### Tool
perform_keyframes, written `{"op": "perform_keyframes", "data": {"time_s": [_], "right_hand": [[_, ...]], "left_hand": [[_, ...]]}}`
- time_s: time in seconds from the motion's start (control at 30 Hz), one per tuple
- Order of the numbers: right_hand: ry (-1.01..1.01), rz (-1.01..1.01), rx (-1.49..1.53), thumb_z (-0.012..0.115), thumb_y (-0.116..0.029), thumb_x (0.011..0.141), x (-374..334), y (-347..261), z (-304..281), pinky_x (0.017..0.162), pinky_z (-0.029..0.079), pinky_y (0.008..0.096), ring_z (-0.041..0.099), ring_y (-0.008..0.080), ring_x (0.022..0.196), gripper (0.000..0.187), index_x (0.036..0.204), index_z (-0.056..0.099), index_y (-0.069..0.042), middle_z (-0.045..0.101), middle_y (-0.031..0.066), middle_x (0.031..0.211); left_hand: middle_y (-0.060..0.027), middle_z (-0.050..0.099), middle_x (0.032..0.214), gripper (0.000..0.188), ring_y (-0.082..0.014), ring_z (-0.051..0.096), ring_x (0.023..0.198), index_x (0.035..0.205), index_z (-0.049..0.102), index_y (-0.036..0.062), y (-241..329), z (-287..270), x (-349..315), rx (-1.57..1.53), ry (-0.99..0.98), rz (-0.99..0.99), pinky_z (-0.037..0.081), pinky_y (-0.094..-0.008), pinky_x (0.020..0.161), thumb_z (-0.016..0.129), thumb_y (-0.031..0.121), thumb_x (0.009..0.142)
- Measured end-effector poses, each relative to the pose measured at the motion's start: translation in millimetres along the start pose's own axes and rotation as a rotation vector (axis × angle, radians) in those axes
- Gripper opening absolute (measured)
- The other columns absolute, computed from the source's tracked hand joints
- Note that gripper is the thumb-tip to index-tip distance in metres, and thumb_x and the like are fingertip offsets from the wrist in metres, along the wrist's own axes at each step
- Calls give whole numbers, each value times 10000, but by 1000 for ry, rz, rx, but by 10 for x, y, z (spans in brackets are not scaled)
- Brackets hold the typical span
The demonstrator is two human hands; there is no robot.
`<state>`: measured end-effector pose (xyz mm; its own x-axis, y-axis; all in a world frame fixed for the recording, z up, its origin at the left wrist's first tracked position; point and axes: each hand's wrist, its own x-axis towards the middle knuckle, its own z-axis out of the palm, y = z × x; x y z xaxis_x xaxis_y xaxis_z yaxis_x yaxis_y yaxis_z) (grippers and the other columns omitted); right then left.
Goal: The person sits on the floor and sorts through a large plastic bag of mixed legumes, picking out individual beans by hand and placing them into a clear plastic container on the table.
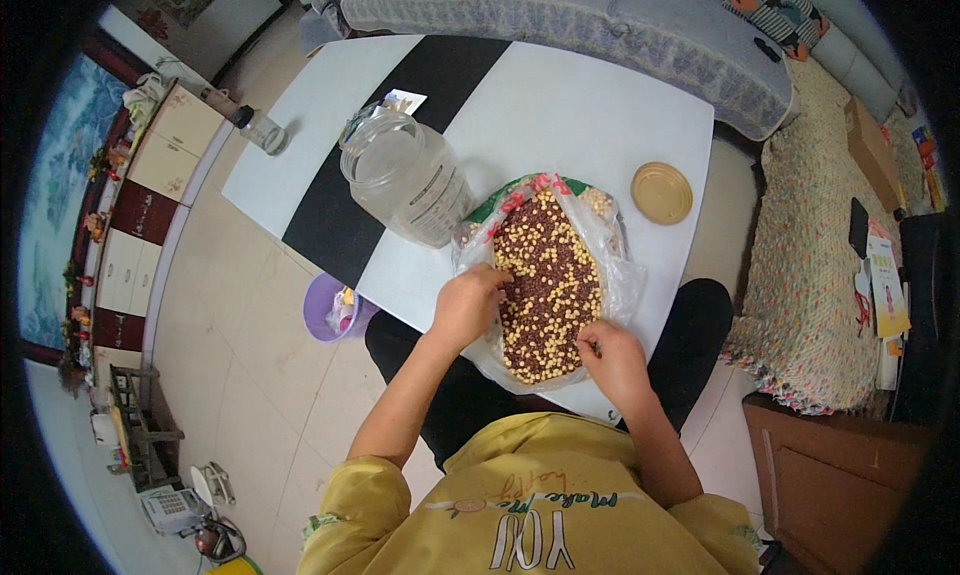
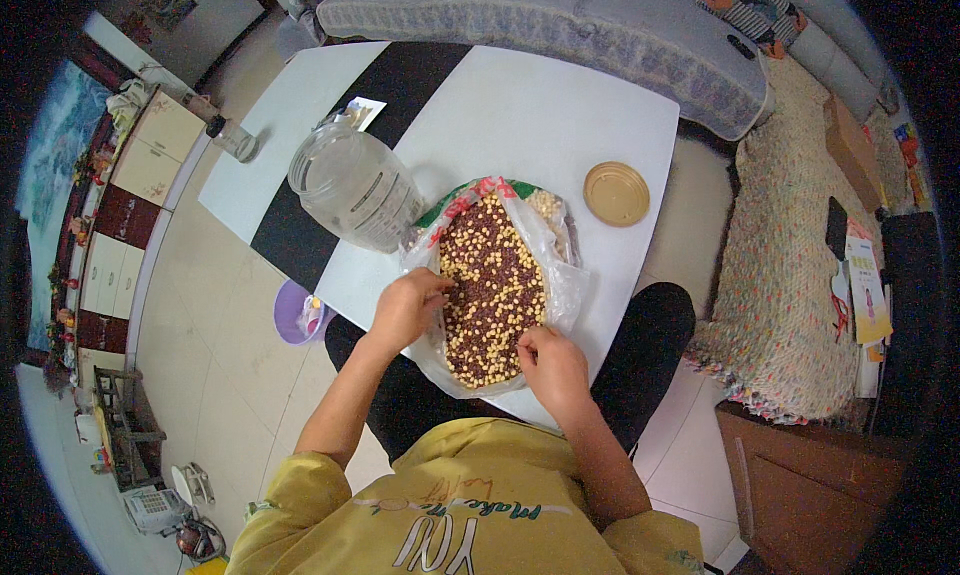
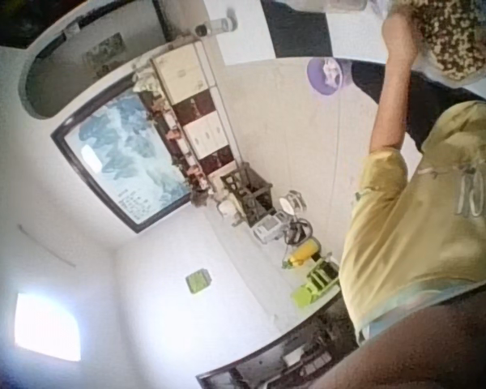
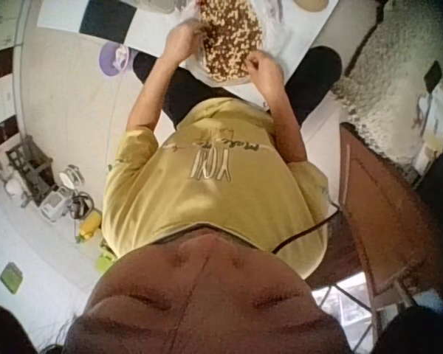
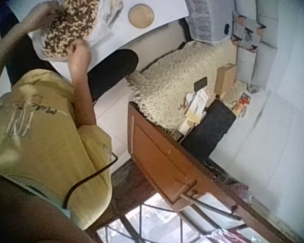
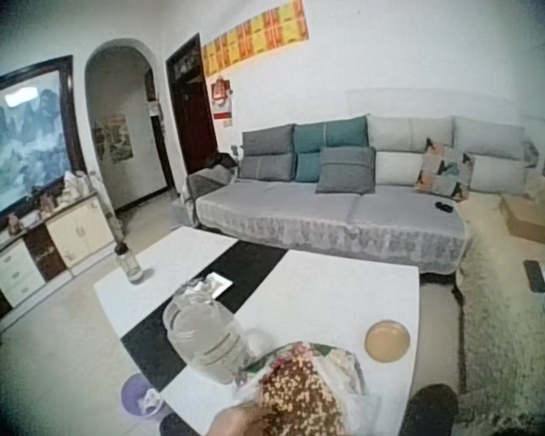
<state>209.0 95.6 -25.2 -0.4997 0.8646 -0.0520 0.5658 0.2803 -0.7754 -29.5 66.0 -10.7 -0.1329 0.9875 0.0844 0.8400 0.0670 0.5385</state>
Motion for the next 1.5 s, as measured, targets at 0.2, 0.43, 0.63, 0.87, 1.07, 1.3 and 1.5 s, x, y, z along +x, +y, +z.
{"op": "perform_keyframes", "data": {"time_s": [0.2,0.43,0.63,0.87,1.07,1.3,1.5], "right_hand": [[5,4,-6,619,-77,770,-17,32,-1,641,487,396,618,311,727,56,816,605,-48,623,121,804],[-19,-10,-43,625,-97,771,-14,13,35,637,485,402,614,314,716,71,821,606,-50,615,115,814],[0,22,-29,627,-91,770,-61,21,-13,636,485,409,613,319,714,74,826,609,-46,612,122,816],[-17,10,-25,630,-86,774,-55,32,-18,638,488,403,611,322,719,74,831,612,-43,612,124,823],[12,-8,9,638,-99,778,-43,24,-39,643,487,398,613,320,728,85,832,612,-39,611,125,813],[-26,-35,-46,660,-107,798,-49,64,-77,620,503,336,620,255,697,120,875,648,-16,636,136,845],[-85,-23,-66,659,-130,805,-31,52,-128,618,505,327,625,251,701,133,871,651,-16,648,130,858]], "left_hand": [[-104,621,900,178,-311,613,818,945,679,83,59,147,96,85,-113,-34,490,-389,697,644,112,773],[-102,602,892,144,-306,608,831,917,670,91,374,430,566,-61,15,51,487,-398,704,639,129,782],[-98,595,892,165,-305,604,843,898,676,92,351,656,718,9,-13,34,490,-407,717,665,129,738],[-92,586,851,89,-297,612,749,811,681,75,342,752,714,43,70,90,496,-404,654,655,127,743],[-83,582,842,52,-295,610,718,767,659,72,367,727,634,-23,169,84,499,-404,623,638,116,749],[-112,569,846,48,-328,593,770,773,608,63,369,413,325,-208,217,4,477,-413,656,640,94,754],[-149,588,794,98,-340,582,754,807,613,6,272,335,-40,-322,294,-80,465,-398,662,624,103,804]]}}
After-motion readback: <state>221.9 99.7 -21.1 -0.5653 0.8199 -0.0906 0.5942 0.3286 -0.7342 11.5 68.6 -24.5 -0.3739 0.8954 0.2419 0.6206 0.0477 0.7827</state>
